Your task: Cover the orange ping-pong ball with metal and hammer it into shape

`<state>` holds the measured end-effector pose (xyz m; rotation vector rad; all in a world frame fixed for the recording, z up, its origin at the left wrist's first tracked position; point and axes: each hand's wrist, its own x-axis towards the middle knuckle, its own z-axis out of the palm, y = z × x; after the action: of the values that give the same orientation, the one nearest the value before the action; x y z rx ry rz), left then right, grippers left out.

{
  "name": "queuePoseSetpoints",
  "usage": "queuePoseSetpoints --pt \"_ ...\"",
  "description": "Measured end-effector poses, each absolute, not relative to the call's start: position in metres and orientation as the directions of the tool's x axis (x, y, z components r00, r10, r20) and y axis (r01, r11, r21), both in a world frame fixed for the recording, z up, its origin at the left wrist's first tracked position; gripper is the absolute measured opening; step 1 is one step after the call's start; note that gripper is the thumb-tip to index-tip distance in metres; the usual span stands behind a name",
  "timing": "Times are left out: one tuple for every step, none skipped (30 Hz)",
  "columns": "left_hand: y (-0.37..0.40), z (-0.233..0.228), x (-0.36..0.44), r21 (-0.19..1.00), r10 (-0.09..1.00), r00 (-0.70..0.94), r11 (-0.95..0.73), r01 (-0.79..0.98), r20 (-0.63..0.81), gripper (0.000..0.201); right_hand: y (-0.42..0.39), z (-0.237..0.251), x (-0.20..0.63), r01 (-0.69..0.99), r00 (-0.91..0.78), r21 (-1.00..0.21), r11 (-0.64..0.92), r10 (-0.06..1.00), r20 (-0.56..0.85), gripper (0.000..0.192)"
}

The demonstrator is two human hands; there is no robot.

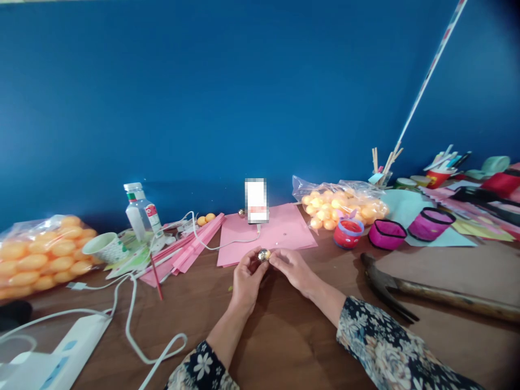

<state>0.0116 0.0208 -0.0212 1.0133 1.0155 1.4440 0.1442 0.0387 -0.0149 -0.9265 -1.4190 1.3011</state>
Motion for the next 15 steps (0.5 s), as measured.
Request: queuePoseSetpoints --pt "0.0207 -0.0213 0.0115 0.958 0.994 -0.090 -0.090 -0.271 0.068 0.042 0.0386 -0.0144 0.1442 -0.067 -0.246 -0.988 0.140 0.957 0.152 0.023" --pt "0.0206 -0.0214 0.0114 0.959 0.993 -0.089 -0.093 -0.269 0.072 0.042 0.0385 -0.0137 0.1442 -0.065 -0.245 -0.988 0.138 0.958 0.150 0.023" --pt "0.0205 -0.0215 0.0114 0.959 0.993 -0.088 -0.096 -0.267 0.075 0.042 0.0383 -0.0128 0.1442 -0.067 -0.247 -0.989 0.134 0.958 0.146 0.023" --pt "0.0206 -0.0217 0.0114 0.959 0.993 -0.087 -0.098 -0.267 0.078 0.043 0.0381 -0.0117 0.1443 -0.074 -0.250 -0.989 0.125 0.958 0.140 0.024" --pt "0.0207 -0.0221 0.0113 0.959 0.994 -0.083 -0.097 -0.267 0.077 0.043 0.0380 -0.0105 0.1445 -0.087 -0.257 -0.990 0.110 0.958 0.129 0.024" --pt "0.0208 -0.0225 0.0113 0.959 0.994 -0.079 -0.094 -0.267 0.075 0.044 0.0380 -0.0093 0.1448 -0.106 -0.266 -0.990 0.088 0.957 0.113 0.025" --pt "0.0211 -0.0231 0.0112 0.960 0.995 -0.075 -0.089 -0.265 0.072 0.045 0.0382 -0.0083 0.1452 -0.128 -0.279 -0.990 0.060 0.956 0.094 0.026" --pt "0.0215 -0.0239 0.0111 0.962 0.995 -0.073 -0.088 -0.260 0.071 0.045 0.0385 -0.0075 0.1457 -0.147 -0.295 -0.989 0.031 0.953 0.074 0.028" --pt "0.0219 -0.0247 0.0110 0.963 0.995 -0.072 -0.091 -0.252 0.075 0.046 0.0389 -0.0069 0.1463 -0.164 -0.311 -0.986 0.002 0.949 0.054 0.029" --pt "0.0222 -0.0256 0.0107 0.966 0.994 -0.072 -0.099 -0.241 0.084 0.047 0.0395 -0.0066 0.1469 -0.179 -0.326 -0.984 -0.023 0.945 0.037 0.031" --pt "0.0226 -0.0265 0.0105 0.968 0.993 -0.074 -0.108 -0.228 0.093 0.047 0.0402 -0.0065 0.1476 -0.189 -0.340 -0.981 -0.045 0.940 0.022 0.033" --pt "0.0229 -0.0273 0.0102 0.970 0.992 -0.077 -0.118 -0.215 0.103 0.047 0.0408 -0.0066 0.1483 -0.196 -0.352 -0.979 -0.063 0.936 0.010 0.035" --pt "0.0232 -0.0280 0.0100 0.971 0.991 -0.080 -0.125 -0.203 0.110 0.047 0.0414 -0.0067 0.1490 -0.200 -0.364 -0.977 -0.078 0.932 0.000 0.037" --pt "0.0234 -0.0286 0.0098 0.973 0.990 -0.082 -0.128 -0.193 0.114 0.046 0.0419 -0.0068 0.1497 -0.203 -0.373 -0.975 -0.091 0.928 -0.009 0.039" --pt "0.0236 -0.0290 0.0097 0.974 0.990 -0.084 -0.129 -0.185 0.115 0.046 0.0422 -0.0067 0.1503 -0.204 -0.382 -0.974 -0.102 0.924 -0.017 0.040"
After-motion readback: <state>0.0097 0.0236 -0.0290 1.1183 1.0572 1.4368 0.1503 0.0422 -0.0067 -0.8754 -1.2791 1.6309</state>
